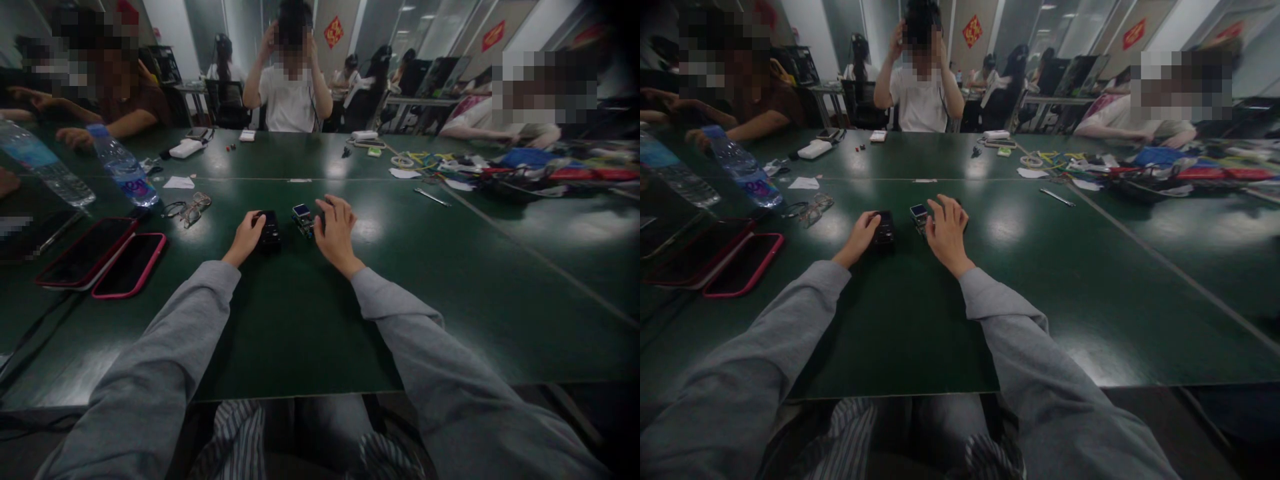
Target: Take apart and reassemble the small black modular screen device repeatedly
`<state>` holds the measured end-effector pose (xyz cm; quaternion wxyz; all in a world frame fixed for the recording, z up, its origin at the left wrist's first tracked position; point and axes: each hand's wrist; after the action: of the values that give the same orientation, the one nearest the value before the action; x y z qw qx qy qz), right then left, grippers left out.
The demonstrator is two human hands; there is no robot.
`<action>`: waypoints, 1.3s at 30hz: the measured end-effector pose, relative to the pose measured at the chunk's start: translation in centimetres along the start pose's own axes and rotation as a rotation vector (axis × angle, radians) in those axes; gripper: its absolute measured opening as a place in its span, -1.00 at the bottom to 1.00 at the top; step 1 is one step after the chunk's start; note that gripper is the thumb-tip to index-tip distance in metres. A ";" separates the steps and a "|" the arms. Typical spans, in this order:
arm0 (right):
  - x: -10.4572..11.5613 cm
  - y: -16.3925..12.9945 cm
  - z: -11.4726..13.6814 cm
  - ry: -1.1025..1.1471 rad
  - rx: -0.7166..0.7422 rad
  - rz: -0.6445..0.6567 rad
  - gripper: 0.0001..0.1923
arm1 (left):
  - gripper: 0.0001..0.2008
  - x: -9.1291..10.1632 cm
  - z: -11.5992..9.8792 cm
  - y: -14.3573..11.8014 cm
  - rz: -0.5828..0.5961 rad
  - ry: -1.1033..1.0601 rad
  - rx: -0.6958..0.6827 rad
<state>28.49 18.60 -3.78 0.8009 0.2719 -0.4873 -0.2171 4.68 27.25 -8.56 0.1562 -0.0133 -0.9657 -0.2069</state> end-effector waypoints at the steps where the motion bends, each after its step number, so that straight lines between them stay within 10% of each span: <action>1: 0.0 -0.2 0.5 -0.005 0.051 0.046 -0.53 | -0.63 0.0 0.0 0.0 -0.001 0.005 -0.005; 8: -2.0 -1.5 0.5 -0.060 0.338 0.421 -0.62 | -0.64 -0.1 0.2 0.1 -0.013 0.029 0.000; 24: -1.8 -1.3 0.3 -0.074 0.338 0.433 -0.64 | -0.71 -0.2 -6.5 -3.3 -0.233 0.444 -0.206; 39: -2.4 -1.4 0.3 -0.070 0.335 0.410 -0.69 | -0.35 -0.9 -6.3 -3.5 0.146 0.478 -0.310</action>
<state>27.05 18.93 -6.13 0.7547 0.2884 -0.5888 0.0240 7.09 21.51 -4.73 0.3900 -0.0574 -0.8549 -0.3372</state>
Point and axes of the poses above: each hand's wrist, its own y-axis towards the middle knuckle, its own x-axis out of the back of the hand, z = x × y, and after that the axes turned 7 degrees about -x, right-handed
